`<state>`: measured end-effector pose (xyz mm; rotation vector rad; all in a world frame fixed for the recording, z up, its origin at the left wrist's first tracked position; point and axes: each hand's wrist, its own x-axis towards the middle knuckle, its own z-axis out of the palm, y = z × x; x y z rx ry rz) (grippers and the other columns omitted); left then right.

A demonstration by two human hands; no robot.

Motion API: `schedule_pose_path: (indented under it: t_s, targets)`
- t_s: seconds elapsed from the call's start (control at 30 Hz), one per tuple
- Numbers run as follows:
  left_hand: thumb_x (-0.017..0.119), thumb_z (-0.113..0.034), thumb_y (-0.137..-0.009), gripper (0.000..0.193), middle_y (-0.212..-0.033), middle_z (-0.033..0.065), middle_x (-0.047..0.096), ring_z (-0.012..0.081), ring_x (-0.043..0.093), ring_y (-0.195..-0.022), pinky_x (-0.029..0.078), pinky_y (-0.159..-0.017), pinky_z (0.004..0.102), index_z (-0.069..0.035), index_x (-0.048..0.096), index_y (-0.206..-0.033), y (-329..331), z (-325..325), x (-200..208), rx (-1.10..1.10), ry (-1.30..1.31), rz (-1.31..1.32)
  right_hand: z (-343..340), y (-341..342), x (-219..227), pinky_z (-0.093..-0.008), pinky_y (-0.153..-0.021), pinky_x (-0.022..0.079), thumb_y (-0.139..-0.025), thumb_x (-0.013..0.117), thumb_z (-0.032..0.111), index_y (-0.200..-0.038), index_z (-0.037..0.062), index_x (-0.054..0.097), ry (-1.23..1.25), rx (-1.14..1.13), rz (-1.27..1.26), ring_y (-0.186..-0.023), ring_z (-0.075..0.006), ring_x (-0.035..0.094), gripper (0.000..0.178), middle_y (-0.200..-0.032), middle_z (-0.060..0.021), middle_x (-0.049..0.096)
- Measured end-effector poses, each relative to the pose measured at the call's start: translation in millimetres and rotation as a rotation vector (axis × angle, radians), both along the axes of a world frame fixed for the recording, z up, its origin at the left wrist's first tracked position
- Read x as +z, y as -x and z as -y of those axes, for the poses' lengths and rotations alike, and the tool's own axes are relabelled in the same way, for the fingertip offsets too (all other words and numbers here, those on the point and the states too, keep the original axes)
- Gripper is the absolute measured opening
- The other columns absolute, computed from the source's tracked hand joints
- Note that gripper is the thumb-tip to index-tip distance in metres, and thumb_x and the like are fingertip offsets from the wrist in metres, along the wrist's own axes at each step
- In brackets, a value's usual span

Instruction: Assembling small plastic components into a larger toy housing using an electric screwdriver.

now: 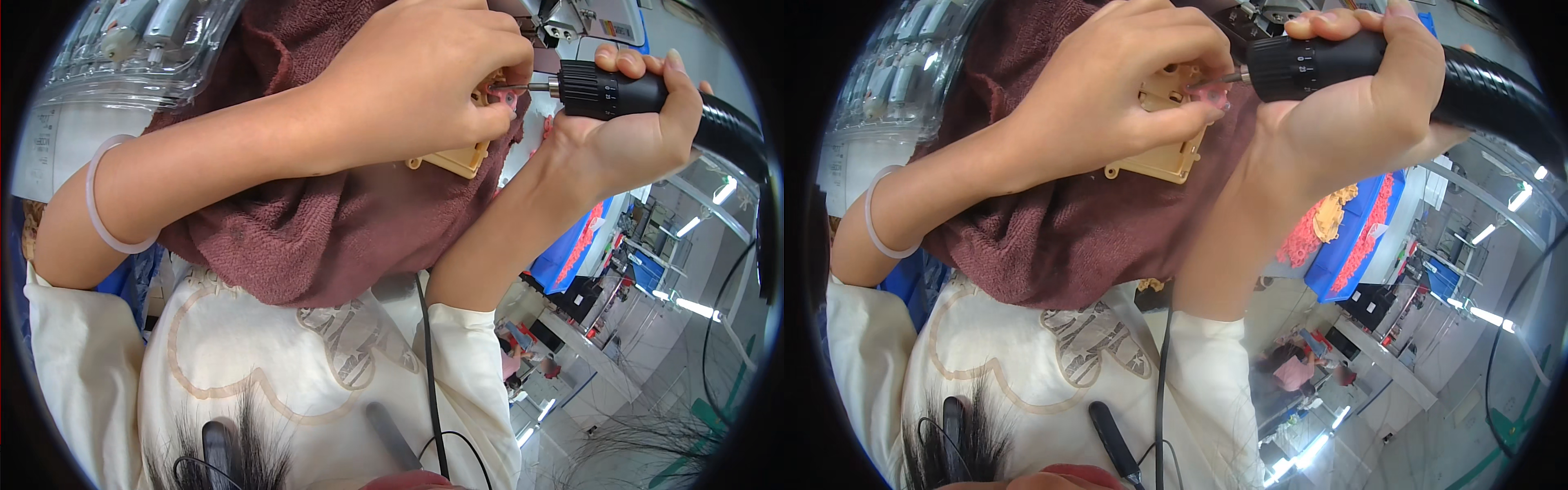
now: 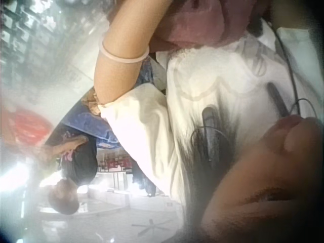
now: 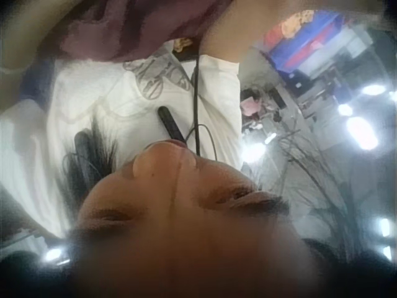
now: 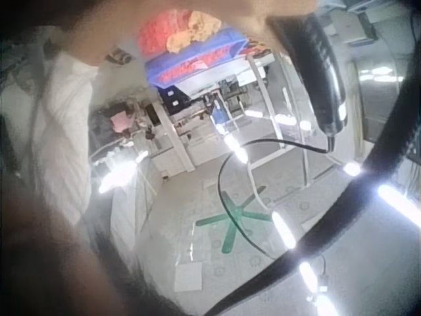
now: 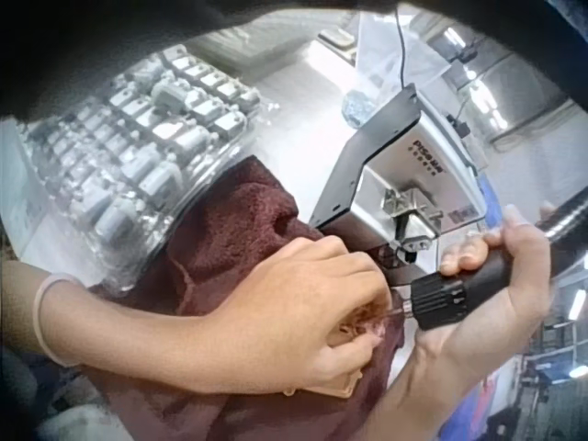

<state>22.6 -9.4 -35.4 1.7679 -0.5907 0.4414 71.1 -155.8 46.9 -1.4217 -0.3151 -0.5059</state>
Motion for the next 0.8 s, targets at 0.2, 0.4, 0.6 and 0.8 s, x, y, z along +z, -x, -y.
schedule_pose_path:
  t_s: [0.2,0.4,0.6,0.8]
  targets:
    - [0.065,-0.021,-0.079,0.019,-0.087,0.0084,0.062,0.0279,0.056,-0.089,0.046,-0.081,0.0381,-0.005,0.063,-0.089,4,-3,4,-0.035,0.018,-0.101,-17,19,-1,-0.0345,-0.049,0.049,-0.081,0.059,0.002,-0.099,0.0032,0.044,0.013,-0.203,0.158,-0.052,-0.0190,0.052,0.024,-0.070,-0.0102,0.051]
    - [0.066,-0.022,-0.081,0.021,-0.089,0.0091,0.062,0.0278,0.056,-0.090,0.046,-0.081,0.0379,-0.004,0.062,-0.090,5,-6,3,-0.028,-0.004,-0.083,-56,30,-1,-0.0303,-0.048,0.048,-0.083,0.061,0.005,-0.088,0.0019,0.050,0.103,-0.229,0.179,-0.050,-0.0175,0.053,0.013,-0.067,-0.0091,0.052]
    - [0.065,-0.020,-0.084,0.020,-0.089,0.0108,0.062,0.0292,0.055,-0.089,0.044,-0.080,0.0393,-0.003,0.060,-0.090,2,-9,5,-0.082,-0.021,-0.080,-78,28,-1,-0.0236,-0.049,0.045,-0.085,0.064,0.007,-0.074,0.0011,0.059,0.333,-0.348,0.223,-0.049,-0.0134,0.052,0.014,-0.061,-0.0063,0.053]
    - [0.068,-0.024,-0.083,0.025,-0.092,0.0115,0.061,0.0296,0.056,-0.093,0.044,-0.082,0.0395,-0.003,0.060,-0.093,2,-8,6,-0.116,-0.028,-0.123,-71,27,3,-0.0231,-0.048,0.045,-0.085,0.065,0.007,-0.076,0.0009,0.059,0.362,-0.272,0.077,-0.049,-0.0126,0.052,0.013,-0.060,-0.0064,0.052]
